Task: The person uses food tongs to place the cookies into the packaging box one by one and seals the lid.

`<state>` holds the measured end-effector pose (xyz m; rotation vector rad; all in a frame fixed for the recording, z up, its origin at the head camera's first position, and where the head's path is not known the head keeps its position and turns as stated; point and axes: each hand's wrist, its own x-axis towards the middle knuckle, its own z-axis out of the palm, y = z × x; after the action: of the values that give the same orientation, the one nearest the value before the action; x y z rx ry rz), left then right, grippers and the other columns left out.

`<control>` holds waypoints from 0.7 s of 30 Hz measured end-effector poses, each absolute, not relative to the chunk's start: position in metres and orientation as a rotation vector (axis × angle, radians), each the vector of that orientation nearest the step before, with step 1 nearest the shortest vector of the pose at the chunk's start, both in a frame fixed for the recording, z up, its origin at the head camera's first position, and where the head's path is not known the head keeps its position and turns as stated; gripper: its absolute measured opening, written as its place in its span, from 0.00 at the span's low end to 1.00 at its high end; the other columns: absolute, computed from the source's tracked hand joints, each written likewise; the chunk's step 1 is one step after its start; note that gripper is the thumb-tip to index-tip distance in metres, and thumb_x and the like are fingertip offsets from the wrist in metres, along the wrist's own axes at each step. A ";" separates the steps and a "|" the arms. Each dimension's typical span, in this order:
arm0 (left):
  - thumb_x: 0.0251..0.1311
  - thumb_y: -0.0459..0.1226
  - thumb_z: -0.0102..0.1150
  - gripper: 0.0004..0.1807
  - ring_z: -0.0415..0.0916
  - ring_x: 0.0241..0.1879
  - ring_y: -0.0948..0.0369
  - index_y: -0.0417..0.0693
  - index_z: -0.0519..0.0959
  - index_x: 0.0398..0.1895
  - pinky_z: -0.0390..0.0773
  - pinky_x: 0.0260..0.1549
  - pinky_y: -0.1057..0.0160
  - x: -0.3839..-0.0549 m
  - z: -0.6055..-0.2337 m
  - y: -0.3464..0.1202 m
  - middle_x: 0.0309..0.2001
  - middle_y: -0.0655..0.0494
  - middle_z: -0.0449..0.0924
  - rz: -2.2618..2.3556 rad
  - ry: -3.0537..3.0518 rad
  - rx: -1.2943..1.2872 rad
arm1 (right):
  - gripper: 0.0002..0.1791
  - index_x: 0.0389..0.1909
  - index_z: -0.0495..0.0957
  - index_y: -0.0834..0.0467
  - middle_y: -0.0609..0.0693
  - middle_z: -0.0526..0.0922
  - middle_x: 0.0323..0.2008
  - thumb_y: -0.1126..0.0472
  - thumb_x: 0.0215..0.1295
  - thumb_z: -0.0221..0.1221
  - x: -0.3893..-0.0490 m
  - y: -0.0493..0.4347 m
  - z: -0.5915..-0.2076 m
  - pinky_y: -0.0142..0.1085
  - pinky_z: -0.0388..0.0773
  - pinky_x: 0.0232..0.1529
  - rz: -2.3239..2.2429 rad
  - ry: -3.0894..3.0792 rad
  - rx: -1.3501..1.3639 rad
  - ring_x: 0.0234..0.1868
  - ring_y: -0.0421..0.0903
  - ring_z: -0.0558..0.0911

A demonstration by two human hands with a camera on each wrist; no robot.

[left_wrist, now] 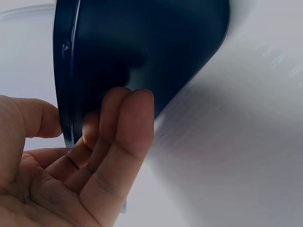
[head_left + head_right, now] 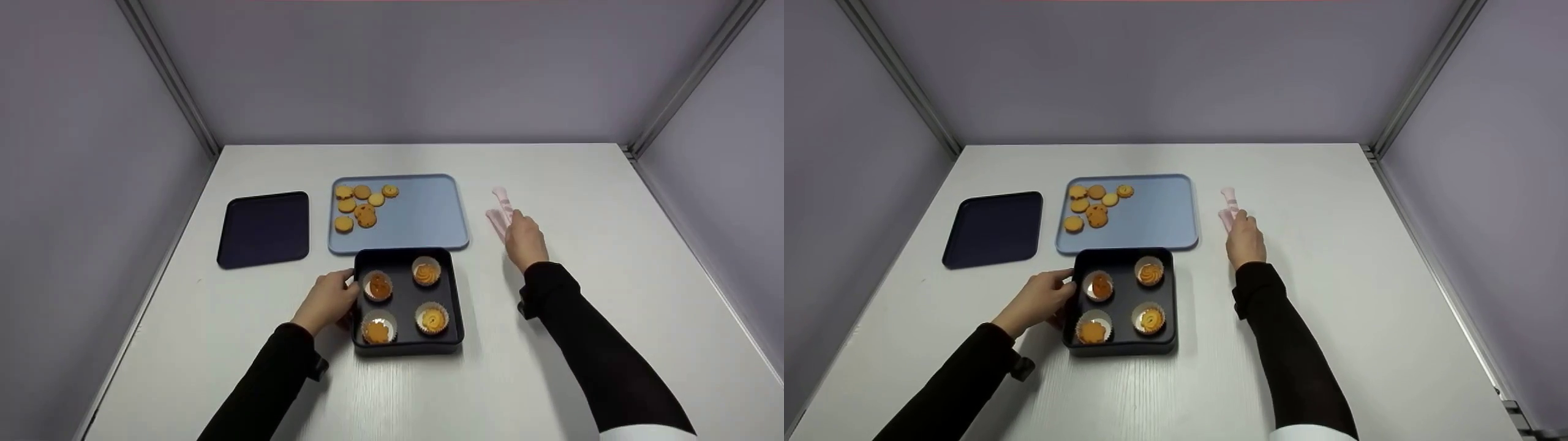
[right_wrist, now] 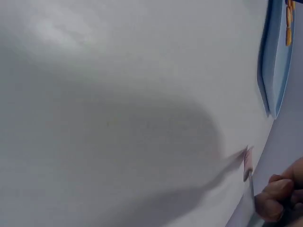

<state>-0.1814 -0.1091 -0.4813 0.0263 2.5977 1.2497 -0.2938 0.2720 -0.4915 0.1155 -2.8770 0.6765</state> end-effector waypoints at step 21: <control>0.71 0.36 0.50 0.27 0.76 0.15 0.60 0.40 0.71 0.72 0.80 0.17 0.60 -0.181 -0.480 -0.108 0.25 0.52 0.79 1.228 2.619 0.035 | 0.05 0.39 0.71 0.74 0.74 0.82 0.33 0.76 0.70 0.48 -0.289 0.272 -0.504 0.60 0.83 0.33 0.417 -2.973 -0.056 0.35 0.71 0.85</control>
<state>-0.1814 -0.1081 -0.4803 0.0352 2.6188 1.2278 -0.2893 0.2719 -0.5041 -0.0565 -2.9725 0.4167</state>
